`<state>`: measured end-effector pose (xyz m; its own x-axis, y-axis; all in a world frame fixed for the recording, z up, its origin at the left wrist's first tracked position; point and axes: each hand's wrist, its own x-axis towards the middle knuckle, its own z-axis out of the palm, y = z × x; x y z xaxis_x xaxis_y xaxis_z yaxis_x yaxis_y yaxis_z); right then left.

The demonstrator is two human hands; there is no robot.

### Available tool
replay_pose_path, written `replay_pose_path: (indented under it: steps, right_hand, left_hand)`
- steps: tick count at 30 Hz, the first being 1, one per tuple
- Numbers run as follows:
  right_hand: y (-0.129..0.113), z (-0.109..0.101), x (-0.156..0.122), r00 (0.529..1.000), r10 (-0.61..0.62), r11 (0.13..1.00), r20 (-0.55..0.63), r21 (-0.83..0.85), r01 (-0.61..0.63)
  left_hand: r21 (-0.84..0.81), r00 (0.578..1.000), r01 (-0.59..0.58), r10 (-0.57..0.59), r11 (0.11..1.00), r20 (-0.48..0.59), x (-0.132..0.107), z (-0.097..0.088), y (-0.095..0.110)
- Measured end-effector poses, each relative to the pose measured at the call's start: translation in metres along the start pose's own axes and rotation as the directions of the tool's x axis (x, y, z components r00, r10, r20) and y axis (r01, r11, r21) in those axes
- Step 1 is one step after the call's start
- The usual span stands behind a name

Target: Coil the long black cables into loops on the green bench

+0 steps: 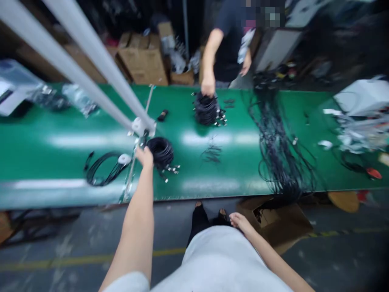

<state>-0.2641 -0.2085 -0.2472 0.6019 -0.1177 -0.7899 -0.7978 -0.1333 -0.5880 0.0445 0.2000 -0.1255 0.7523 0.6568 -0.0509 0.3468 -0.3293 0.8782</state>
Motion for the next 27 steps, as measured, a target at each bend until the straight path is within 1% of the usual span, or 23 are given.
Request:
replay_pose_path:
  steps: [2, 3, 4, 5, 6, 7, 8, 9, 10, 11, 12, 14, 16, 17, 18, 19, 20, 21, 22, 23, 25, 26, 27]
  right_hand:
    - [0.006, -0.003, 0.007, 0.998, -0.056, 0.997, 0.002, -0.061, 0.056]
    - [0.009, -0.006, 0.012, 0.996, -0.087, 0.991, -0.004, -0.099, 0.086]
    - [0.013, -0.012, 0.017, 0.993, -0.116, 0.984, -0.017, -0.141, 0.112]
    - [0.018, -0.018, 0.021, 0.989, -0.142, 0.974, -0.034, -0.183, 0.133]
    - [0.023, -0.027, 0.025, 0.986, -0.161, 0.964, -0.052, -0.225, 0.145]
    - [0.029, -0.036, 0.029, 0.983, -0.172, 0.953, -0.066, -0.265, 0.149]
    - [0.036, -0.045, 0.032, 0.982, -0.176, 0.942, -0.073, -0.303, 0.146]
    - [0.043, -0.056, 0.035, 0.981, -0.177, 0.930, -0.075, -0.338, 0.142]
    - [0.049, -0.066, 0.038, 0.982, -0.178, 0.919, -0.070, -0.369, 0.140]
    - [0.056, -0.078, 0.040, 0.982, -0.179, 0.907, -0.063, -0.397, 0.140]
    - [0.062, -0.089, 0.043, 0.981, -0.184, 0.895, -0.055, -0.421, 0.144]
    - [0.072, -0.113, 0.047, 0.978, -0.203, 0.874, -0.038, -0.456, 0.164]
    - [0.079, -0.139, 0.052, 0.975, -0.224, 0.862, -0.019, -0.471, 0.188]
    - [0.082, -0.152, 0.054, 0.973, -0.229, 0.860, -0.013, -0.471, 0.196]
    - [0.084, -0.165, 0.056, 0.973, -0.230, 0.861, -0.010, -0.468, 0.198]
    - [0.086, -0.179, 0.057, 0.974, -0.226, 0.866, -0.012, -0.461, 0.195]
    - [0.087, -0.191, 0.057, 0.976, -0.219, 0.873, -0.017, -0.450, 0.188]
    - [0.089, -0.203, 0.057, 0.978, -0.209, 0.882, -0.024, -0.436, 0.178]
    - [0.091, -0.213, 0.056, 0.980, -0.196, 0.894, -0.029, -0.416, 0.167]
    - [0.094, -0.222, 0.055, 0.983, -0.181, 0.908, -0.033, -0.389, 0.155]
    - [0.104, -0.235, 0.054, 0.989, -0.145, 0.940, -0.034, -0.316, 0.127]
    - [0.112, -0.238, 0.054, 0.991, -0.125, 0.957, -0.041, -0.270, 0.110]
    - [0.120, -0.240, 0.054, 0.992, -0.112, 0.971, -0.060, -0.217, 0.096]
  left_hand:
    - [0.022, 0.997, -0.032, 0.033, 0.999, -0.065, -0.007, -0.004, -0.003]
    - [0.040, 0.993, -0.043, 0.047, 0.998, -0.105, -0.013, -0.003, -0.009]
    - [0.090, 0.982, -0.061, 0.076, 0.994, -0.170, -0.023, -0.001, -0.018]
    - [0.107, 0.972, -0.088, 0.108, 0.990, -0.207, -0.037, 0.003, -0.030]
    - [0.096, 0.969, -0.109, 0.127, 0.989, -0.214, -0.057, 0.007, -0.045]
    - [0.060, 0.981, -0.117, 0.125, 0.991, -0.151, -0.081, 0.012, -0.060]
    - [0.000, 0.994, -0.096, 0.096, 0.995, -0.051, -0.110, 0.017, -0.076]
    - [-0.049, 0.995, -0.058, 0.062, 0.997, 0.077, -0.143, 0.021, -0.092]
    - [-0.071, 0.980, -0.013, 0.027, 0.997, 0.199, -0.179, 0.024, -0.106]
    - [-0.079, 0.954, 0.035, -0.010, 0.996, 0.301, -0.215, 0.027, -0.118]
    - [-0.076, 0.928, 0.086, -0.052, 0.993, 0.368, -0.251, 0.030, -0.128]
    - [-0.068, 0.896, 0.176, -0.131, 0.982, 0.424, -0.317, 0.036, -0.141]
    - [-0.061, 0.882, 0.256, -0.207, 0.965, 0.424, -0.369, 0.044, -0.141]
    - [-0.056, 0.871, 0.294, -0.243, 0.954, 0.426, -0.389, 0.048, -0.135]
    - [-0.050, 0.856, 0.329, -0.276, 0.943, 0.437, -0.406, 0.053, -0.124]
    - [-0.049, 0.838, 0.357, -0.296, 0.933, 0.458, -0.420, 0.056, -0.108]
    - [-0.049, 0.811, 0.380, -0.307, 0.924, 0.499, -0.432, 0.059, -0.086]
    - [-0.060, 0.784, 0.394, -0.301, 0.917, 0.543, -0.444, 0.060, -0.059]
    - [-0.095, 0.756, 0.390, -0.259, 0.916, 0.600, -0.455, 0.060, -0.029]
    - [-0.129, 0.708, 0.393, -0.211, 0.910, 0.674, -0.467, 0.059, 0.003]
    - [-0.244, 0.599, 0.384, -0.040, 0.890, 0.800, -0.493, 0.054, 0.065]
    - [-0.309, 0.528, 0.385, 0.066, 0.870, 0.846, -0.507, 0.050, 0.092]
    - [-0.331, 0.434, 0.407, 0.139, 0.852, 0.890, -0.522, 0.045, 0.114]
